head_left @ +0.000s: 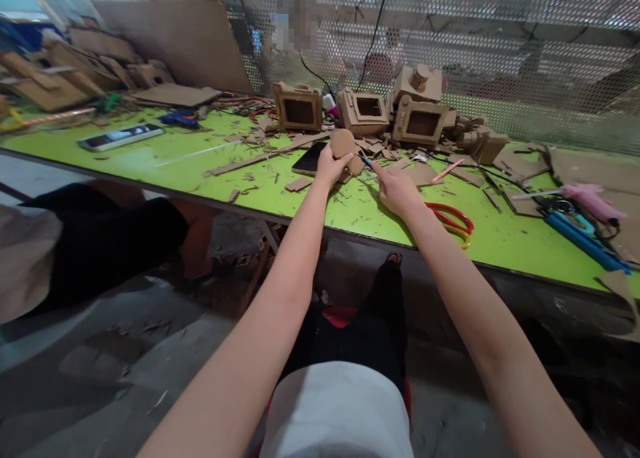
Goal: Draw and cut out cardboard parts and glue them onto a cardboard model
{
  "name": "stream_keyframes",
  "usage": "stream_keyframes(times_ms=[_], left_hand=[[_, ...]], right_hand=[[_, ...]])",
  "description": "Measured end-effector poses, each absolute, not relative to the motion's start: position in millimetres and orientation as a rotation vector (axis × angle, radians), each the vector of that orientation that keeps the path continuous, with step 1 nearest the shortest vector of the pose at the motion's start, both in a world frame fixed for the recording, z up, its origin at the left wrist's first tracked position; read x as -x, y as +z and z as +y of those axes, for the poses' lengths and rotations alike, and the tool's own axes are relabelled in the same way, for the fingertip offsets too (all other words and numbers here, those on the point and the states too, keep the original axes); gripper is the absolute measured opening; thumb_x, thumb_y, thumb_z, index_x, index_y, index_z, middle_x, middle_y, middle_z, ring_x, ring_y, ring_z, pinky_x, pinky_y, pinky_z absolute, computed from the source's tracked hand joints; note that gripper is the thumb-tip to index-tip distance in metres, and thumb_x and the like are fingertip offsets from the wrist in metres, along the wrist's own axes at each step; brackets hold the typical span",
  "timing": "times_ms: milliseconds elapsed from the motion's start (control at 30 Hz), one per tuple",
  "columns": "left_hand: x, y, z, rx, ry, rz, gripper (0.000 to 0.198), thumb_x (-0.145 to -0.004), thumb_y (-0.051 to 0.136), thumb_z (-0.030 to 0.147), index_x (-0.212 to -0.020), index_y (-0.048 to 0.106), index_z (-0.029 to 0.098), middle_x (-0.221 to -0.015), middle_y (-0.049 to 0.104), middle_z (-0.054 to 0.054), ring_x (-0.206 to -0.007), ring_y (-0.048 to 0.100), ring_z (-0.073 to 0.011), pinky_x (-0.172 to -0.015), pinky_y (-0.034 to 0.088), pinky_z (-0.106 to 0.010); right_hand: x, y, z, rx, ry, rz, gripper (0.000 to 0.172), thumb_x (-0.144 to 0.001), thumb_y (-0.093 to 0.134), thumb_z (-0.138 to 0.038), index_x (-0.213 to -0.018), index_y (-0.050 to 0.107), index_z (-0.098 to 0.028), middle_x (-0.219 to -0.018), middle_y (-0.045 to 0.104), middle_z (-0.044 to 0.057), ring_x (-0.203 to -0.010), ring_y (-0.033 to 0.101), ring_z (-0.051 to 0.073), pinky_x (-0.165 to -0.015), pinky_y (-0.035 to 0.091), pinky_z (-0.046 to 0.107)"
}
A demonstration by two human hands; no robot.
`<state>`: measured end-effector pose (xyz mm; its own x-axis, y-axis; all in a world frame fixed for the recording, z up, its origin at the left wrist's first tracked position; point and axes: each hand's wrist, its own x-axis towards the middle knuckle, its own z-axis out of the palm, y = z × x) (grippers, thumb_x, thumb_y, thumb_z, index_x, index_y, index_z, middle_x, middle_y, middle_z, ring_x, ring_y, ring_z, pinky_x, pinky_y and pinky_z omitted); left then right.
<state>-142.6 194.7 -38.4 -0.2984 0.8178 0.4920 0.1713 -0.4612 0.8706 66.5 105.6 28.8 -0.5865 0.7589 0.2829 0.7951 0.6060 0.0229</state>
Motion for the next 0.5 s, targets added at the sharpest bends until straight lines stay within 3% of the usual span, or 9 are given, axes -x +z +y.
stream_keyframes(times_ms=[500], left_hand=[[146.0,-38.7,197.4,-1.521,1.847,1.238,0.058,-0.058,0.084,0.038,-0.107,0.060,0.018,-0.106,0.067,-0.008,-0.105,0.063,-0.0264,-0.098,0.048,-0.045]], right_hand=[[-52.9,25.7,104.0,1.359,-0.234,-2.578,0.064,-0.087,0.038,-0.014,-0.151,0.031,-0.011,-0.114,0.064,0.024,-0.094,0.062,0.034,-0.080,0.045,0.046]])
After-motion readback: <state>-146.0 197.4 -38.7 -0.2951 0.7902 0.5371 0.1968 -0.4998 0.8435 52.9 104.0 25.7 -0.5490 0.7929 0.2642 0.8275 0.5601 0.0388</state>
